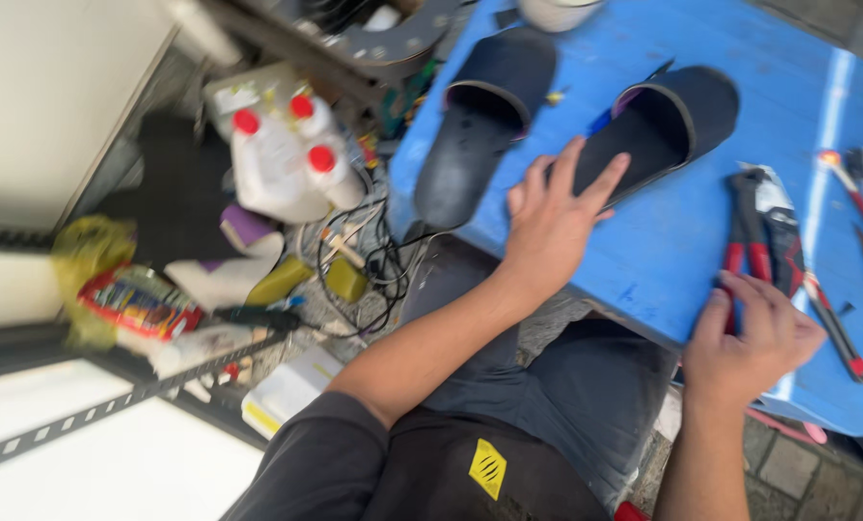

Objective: The person inspects a pair of black slide slippers, then uses a rotary tool to grind and smooth the edges of the sole and strap. The person handles the slippers by hand and uses the rotary tool to shape the material.

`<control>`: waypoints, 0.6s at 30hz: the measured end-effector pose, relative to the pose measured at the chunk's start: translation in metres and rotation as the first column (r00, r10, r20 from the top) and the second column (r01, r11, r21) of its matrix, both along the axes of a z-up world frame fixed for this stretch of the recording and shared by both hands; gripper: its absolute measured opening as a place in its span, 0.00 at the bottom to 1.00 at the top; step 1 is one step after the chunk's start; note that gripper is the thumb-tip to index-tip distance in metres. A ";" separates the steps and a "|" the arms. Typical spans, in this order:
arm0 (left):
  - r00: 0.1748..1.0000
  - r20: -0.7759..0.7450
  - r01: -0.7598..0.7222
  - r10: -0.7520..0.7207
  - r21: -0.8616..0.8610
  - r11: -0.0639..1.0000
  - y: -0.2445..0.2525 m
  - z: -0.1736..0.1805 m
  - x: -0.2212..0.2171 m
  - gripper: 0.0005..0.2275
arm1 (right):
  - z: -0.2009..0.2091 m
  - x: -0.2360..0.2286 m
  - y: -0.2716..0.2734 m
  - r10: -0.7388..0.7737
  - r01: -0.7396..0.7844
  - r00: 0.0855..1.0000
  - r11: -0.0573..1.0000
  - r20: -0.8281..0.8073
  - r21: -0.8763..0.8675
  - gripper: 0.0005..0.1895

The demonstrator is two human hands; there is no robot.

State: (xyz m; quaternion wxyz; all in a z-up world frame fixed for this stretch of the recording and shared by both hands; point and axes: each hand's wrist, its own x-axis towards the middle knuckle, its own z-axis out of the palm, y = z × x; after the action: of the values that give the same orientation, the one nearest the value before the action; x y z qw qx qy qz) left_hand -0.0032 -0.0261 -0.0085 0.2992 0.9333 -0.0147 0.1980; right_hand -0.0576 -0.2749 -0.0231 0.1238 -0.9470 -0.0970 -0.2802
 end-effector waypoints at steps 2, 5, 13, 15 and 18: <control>0.996 -0.083 0.024 -0.025 -0.012 1.000 0.005 -0.004 0.003 0.30 | -0.009 -0.002 -0.010 0.004 -0.002 0.999 0.999 0.032 -0.041 0.12; 0.985 -0.095 0.139 -0.143 -0.048 0.989 0.018 -0.003 -0.002 0.35 | -0.026 0.002 -0.027 0.023 -0.012 0.993 0.995 0.113 -0.095 0.12; 0.726 -0.100 0.462 -0.681 -0.662 0.590 0.182 -0.009 -0.083 0.16 | -0.076 0.019 -0.053 0.148 -0.132 0.989 0.927 -0.019 0.350 0.13; 0.827 -0.220 0.181 -0.518 -0.767 0.616 0.243 -0.027 -0.105 0.12 | -0.077 0.015 -0.057 -0.096 0.132 0.984 0.959 -0.150 0.251 0.14; 0.980 -0.185 -0.183 0.077 -0.668 0.721 0.316 -0.080 -0.123 0.10 | -0.077 0.006 -0.059 -0.150 0.210 0.963 0.938 -0.222 0.277 0.19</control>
State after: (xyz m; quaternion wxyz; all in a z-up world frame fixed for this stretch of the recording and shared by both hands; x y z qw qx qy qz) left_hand -0.1264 0.2896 -0.0888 0.6061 0.7688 0.1460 0.1421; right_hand -0.0516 -0.3341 -0.0999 0.2476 -0.9454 0.0466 -0.2067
